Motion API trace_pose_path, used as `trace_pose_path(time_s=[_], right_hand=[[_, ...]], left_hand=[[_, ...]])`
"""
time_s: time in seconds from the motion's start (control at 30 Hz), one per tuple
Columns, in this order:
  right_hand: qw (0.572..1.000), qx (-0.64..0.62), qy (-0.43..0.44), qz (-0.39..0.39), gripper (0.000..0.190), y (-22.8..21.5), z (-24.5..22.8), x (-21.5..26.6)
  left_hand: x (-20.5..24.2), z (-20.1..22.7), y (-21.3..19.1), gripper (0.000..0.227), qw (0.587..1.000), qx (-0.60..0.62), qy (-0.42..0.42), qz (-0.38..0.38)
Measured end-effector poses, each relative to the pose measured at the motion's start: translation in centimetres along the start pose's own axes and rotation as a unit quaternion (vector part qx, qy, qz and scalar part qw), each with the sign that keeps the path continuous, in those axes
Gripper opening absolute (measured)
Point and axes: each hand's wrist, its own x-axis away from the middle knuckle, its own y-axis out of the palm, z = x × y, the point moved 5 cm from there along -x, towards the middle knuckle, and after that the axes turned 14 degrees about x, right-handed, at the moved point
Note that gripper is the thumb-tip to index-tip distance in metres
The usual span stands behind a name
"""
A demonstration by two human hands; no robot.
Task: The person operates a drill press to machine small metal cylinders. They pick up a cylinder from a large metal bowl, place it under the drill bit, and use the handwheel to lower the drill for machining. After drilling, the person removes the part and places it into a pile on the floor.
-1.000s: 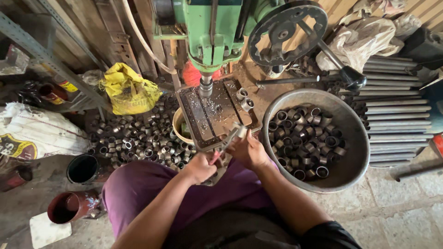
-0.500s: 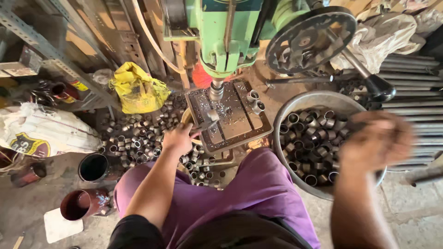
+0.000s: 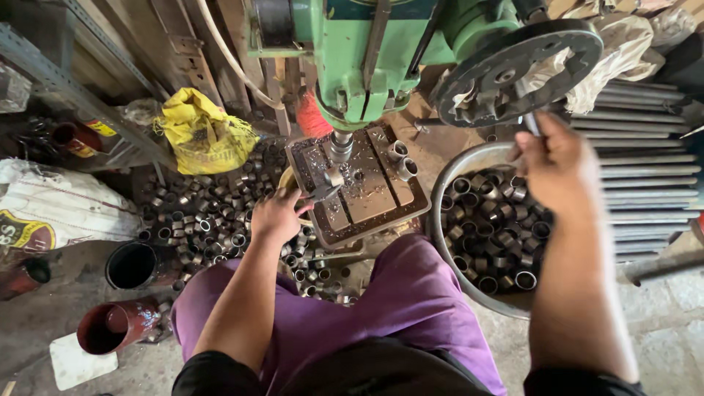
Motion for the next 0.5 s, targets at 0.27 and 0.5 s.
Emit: trace_pose_path(time_s=[0.27,0.5], right_hand=[[0.998,-0.057,-0.017,0.002,0.013,1.3,3.1,-0.5],[0.991,-0.098,-0.050,0.081,0.010,3.0,2.4,-0.4]], left_hand=[[0.0,0.0,0.0,0.040,0.999,0.018,-0.025,-0.016],[0.3,-0.8,1.1,0.039,1.000,-0.003,-0.004,0.014]])
